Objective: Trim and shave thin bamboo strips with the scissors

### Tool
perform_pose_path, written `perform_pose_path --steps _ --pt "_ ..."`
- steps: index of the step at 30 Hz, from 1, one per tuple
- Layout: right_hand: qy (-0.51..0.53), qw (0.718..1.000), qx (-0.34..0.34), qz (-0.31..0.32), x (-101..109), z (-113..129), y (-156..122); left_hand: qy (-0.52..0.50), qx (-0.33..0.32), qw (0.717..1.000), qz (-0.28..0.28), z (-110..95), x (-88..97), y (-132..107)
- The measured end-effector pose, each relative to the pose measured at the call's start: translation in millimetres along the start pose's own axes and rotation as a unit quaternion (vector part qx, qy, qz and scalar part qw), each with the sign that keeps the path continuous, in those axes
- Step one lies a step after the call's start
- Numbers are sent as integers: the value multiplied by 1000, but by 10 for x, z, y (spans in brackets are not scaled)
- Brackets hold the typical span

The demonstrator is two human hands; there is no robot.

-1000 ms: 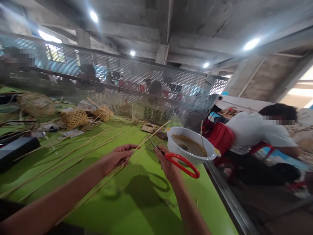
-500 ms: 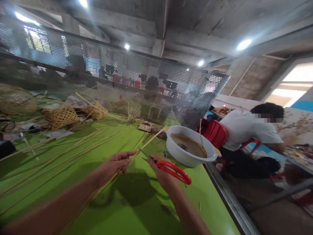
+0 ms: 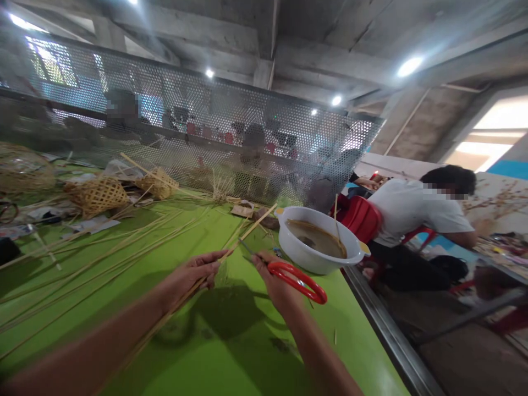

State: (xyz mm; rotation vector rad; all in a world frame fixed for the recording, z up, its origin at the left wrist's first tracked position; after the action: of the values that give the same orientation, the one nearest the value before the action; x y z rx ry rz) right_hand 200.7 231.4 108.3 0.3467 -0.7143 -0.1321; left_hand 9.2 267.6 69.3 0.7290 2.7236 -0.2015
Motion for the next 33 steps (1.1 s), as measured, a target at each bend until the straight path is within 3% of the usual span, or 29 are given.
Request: perform_pose_path --steps 7,12,18,23,28,33 --pt "-40 996 23 76 -152 82 -60 -103 21 994 10 10 -39 -25" --pt "-40 999 23 2 -40 95 -42 -132 27 990 45 -23 -95 -66" --pt "-80 995 42 29 -73 109 -61 -129 34 991 18 -42 -115 -102" --pt "-85 996 33 -12 -33 103 -53 -122 33 992 32 -22 -136 -85" --pt "-97 992 52 60 -178 172 -103 -126 31 991 17 9 -102 -60" --pt "-108 993 48 -5 -99 149 -90 -131 33 990 27 0 -121 -66"
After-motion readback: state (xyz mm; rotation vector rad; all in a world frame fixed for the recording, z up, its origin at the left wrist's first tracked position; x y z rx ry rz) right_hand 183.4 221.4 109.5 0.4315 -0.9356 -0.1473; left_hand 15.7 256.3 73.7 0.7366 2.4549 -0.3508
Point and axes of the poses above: each hand's wrist, its own y-axis towards the middle knuckle, its own x-axis out of the back of the hand, z = x × y, the point moved 5 cm from there along y, towards the middle knuckle, and after that the axes turned 1 degree about -z, right-handed, at the moved point
